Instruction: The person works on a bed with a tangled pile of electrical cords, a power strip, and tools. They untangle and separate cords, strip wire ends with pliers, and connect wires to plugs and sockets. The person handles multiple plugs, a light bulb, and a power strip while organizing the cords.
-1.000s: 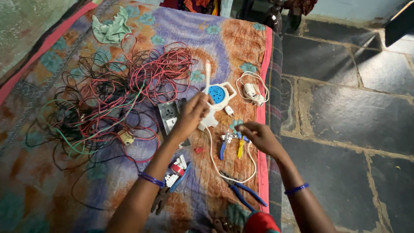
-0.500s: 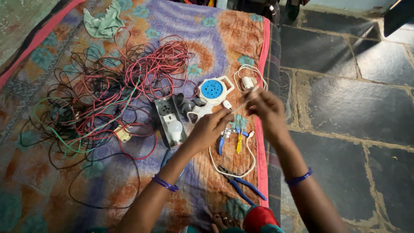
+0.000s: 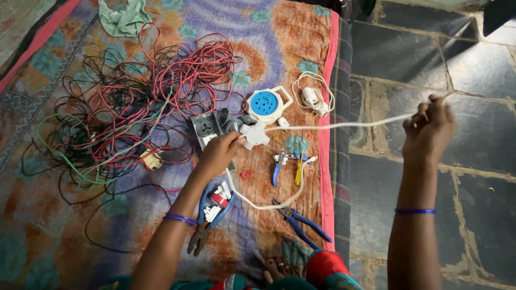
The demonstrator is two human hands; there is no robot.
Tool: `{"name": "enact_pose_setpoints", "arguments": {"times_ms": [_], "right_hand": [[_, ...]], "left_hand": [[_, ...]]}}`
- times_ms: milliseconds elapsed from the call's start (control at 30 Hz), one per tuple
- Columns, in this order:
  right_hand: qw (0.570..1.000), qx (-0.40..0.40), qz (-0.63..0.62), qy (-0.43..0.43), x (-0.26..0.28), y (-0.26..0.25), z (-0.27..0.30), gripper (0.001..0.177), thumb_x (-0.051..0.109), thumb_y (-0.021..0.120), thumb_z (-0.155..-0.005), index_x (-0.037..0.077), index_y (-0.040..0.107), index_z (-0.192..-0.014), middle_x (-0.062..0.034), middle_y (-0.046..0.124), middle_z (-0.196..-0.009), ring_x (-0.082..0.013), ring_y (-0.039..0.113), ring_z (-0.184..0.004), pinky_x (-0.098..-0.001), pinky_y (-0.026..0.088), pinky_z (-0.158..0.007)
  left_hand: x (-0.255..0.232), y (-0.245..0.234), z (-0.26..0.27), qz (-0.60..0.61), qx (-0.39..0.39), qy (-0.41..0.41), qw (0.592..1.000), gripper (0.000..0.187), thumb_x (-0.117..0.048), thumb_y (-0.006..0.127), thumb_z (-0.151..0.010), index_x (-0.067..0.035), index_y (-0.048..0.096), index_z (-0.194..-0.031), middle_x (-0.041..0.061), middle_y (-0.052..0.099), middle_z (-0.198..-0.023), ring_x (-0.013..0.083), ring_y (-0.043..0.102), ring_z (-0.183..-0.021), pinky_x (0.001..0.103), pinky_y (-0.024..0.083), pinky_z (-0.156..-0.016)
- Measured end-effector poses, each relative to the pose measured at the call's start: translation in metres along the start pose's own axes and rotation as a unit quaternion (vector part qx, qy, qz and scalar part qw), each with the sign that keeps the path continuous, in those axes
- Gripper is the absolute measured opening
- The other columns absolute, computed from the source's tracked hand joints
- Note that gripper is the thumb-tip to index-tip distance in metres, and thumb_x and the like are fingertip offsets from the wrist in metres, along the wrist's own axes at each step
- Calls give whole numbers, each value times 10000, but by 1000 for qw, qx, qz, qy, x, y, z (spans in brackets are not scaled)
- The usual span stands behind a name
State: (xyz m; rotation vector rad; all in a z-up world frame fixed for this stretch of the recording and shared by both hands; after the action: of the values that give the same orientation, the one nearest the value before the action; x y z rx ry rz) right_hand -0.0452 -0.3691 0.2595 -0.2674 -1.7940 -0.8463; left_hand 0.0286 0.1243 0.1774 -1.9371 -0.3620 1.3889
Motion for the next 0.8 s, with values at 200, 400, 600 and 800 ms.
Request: {"name": "enact_pose_setpoints", "arguments": {"times_ms": [200, 400, 600, 800], "right_hand": [[870, 75, 464, 149, -147, -60, -7, 305, 283, 516, -1071, 86, 742, -1119, -39, 581, -800, -135, 479, -620, -302, 377, -538], [583, 376, 717, 72, -297, -26, 70, 432, 494, 584, -975, 100, 752, -1033, -211, 742, -996, -417, 714, -909, -523, 559, -796], [583, 365, 720, 95, -298, 28, 133, 465, 539, 649, -890, 135, 738, -1102, -170, 741, -1087, -389, 711, -1006, -531, 564, -833], [618, 372, 686, 92, -319, 26, 137, 437, 462, 765, -790, 138, 758, -1082, -162, 750, -996, -362, 717, -943, -497, 565, -790]], "left_hand": [[4, 1, 6, 125, 36, -4, 991, 264, -262, 657, -981, -32, 704, -1103, 115, 711, -750, 212, 709, -663, 335, 534, -617], [-4, -5, 10, 87, 34, 57, 994, 224, -208, 702, -935, -57, 736, -1096, 131, 751, -963, 233, 746, -868, 359, 565, -755], [-7, -15, 20, 23, 36, 89, 995, 214, -113, 710, -871, -118, 764, -1078, 126, 739, -1030, 321, 702, -1007, 397, 544, -885], [-9, -33, 27, 28, -4, 108, 994, 228, -87, 723, -874, -129, 738, -1097, 113, 739, -1097, 324, 697, -1064, 403, 539, -920]]}}
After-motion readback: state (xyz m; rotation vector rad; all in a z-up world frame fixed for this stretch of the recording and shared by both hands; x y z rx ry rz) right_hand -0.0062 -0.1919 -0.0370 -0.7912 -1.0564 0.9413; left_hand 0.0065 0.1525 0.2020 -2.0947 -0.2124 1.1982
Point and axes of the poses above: each hand's wrist, its own z-axis away from the middle knuckle, its own y-axis out of the palm, x = y × z, the point moved 9 cm from there along -z, towards the middle knuckle
